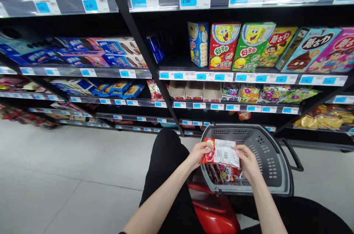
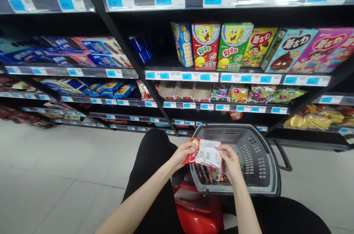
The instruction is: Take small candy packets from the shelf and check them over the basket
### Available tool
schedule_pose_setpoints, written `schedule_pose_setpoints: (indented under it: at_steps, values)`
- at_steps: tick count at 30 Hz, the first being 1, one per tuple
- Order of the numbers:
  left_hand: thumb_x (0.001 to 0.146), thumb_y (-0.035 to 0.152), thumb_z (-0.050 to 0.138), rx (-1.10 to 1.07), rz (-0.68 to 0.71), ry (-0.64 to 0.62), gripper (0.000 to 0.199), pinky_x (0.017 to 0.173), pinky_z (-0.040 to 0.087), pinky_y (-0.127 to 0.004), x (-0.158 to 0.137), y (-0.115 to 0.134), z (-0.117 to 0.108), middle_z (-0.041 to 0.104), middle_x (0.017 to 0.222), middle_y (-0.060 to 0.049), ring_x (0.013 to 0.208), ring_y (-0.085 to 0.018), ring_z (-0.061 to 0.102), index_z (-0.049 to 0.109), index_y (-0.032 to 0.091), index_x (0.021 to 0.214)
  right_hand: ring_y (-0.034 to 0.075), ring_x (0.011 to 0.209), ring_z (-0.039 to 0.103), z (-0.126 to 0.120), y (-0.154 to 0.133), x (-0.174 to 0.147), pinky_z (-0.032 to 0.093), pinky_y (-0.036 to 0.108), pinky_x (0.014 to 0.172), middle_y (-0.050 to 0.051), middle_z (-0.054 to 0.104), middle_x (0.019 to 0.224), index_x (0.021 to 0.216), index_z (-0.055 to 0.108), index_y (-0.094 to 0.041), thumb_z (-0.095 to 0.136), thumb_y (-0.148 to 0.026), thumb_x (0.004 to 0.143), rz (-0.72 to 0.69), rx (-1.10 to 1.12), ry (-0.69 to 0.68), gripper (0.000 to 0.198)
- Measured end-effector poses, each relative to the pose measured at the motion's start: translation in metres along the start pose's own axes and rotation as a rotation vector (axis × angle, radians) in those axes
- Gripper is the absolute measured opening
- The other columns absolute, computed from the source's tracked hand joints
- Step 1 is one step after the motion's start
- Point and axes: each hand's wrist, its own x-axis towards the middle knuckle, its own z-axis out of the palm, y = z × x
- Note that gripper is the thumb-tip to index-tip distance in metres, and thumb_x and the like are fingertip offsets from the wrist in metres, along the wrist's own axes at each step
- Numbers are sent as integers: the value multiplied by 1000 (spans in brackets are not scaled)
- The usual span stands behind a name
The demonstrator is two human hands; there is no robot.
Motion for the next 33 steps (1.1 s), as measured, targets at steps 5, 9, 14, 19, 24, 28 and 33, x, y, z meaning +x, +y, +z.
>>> schedule_pose_setpoints:
  at_steps: [5,9,14,19,24,28,33]
  values:
    - [59,4,54,-171,-98,-173,33,76,46,-35,-4,11,1,67,84,-13,76,-21,63,65,5,90,13,61,56,-6,-8,-2,43,23,52,2,66,75,85,68,-19,70,-26,60,82,209,-18,26]
    - [60,2,57,-120,-40,-272,42,86,42,-42,-6,15,5,64,100,-14,98,-27,57,59,8,102,16,66,59,-6,-8,1,44,25,53,4,68,78,86,68,-19,74,-27,54,10,98,33,34]
    - [71,38,59,266,-115,-70,30,45,47,-26,-3,5,4,67,64,-11,54,-20,63,58,8,75,11,39,42,-14,-2,5,29,23,39,-4,50,41,57,61,-18,64,-44,62,-94,-483,194,27]
    - [69,44,58,409,-130,-106,45,28,24,-17,2,0,-2,35,24,5,24,-8,39,39,15,40,10,43,38,-26,3,9,27,21,43,-5,42,41,47,46,-20,53,-46,69,-165,-821,209,36]
    - [68,42,60,353,-166,-97,42,28,21,-18,5,-1,-5,32,25,7,24,-7,37,38,17,42,11,42,39,-25,5,10,27,22,43,-5,43,40,46,44,-20,51,-49,70,-138,-754,170,38]
    - [67,42,61,341,-177,-87,41,28,21,-18,4,1,-2,32,25,6,25,-7,38,40,16,44,12,42,40,-24,3,10,28,22,43,-5,46,41,47,47,-20,52,-50,68,-147,-686,159,37]
    - [64,43,63,314,-186,-67,37,28,23,-18,2,3,1,34,27,7,26,-7,38,44,15,48,11,41,39,-22,1,9,28,22,43,-5,46,42,48,45,-20,54,-49,68,-118,-606,132,37]
